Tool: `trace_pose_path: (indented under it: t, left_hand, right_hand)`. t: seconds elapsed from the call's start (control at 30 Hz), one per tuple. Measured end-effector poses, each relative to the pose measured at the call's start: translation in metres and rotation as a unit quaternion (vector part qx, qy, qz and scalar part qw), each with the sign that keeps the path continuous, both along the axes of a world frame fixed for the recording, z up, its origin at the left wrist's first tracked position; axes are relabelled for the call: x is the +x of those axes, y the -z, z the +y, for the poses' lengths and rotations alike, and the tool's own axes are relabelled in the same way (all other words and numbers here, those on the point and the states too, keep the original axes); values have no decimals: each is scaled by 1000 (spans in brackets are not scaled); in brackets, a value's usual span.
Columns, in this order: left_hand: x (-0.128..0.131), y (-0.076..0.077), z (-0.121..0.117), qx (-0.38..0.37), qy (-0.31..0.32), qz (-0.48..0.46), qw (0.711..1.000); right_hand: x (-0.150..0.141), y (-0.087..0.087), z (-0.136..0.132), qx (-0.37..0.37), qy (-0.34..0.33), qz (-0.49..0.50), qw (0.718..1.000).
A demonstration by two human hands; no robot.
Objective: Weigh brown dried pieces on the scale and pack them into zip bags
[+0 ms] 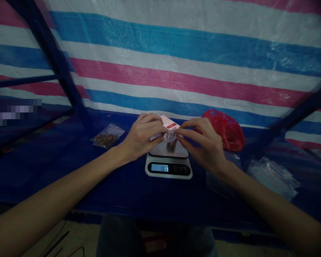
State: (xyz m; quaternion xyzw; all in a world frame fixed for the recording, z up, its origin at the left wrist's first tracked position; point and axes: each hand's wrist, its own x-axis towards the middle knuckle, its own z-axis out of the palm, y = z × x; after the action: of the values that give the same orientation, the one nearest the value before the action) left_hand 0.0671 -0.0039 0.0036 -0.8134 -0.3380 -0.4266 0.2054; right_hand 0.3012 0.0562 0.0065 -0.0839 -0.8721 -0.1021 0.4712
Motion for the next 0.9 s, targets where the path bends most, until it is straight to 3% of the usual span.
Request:
trace_pose_path:
  t: [0.3, 0.57, 0.73, 0.9]
  left_hand:
    - [-3, 3, 4, 17, -11, 37, 999]
    - [3, 8, 3, -45, -30, 81, 995]
    - [7, 4, -1, -20, -43, 105, 993]
    - [10, -5, -6, -25, -72, 136, 988]
  right_hand:
    - [2, 3, -2, 48, 8, -25, 999]
    - [2, 3, -13, 87, -21, -53, 995]
    - [-3, 5, -28, 61, -63, -97, 991]
    - [-6, 0, -38, 23, -21, -145, 989]
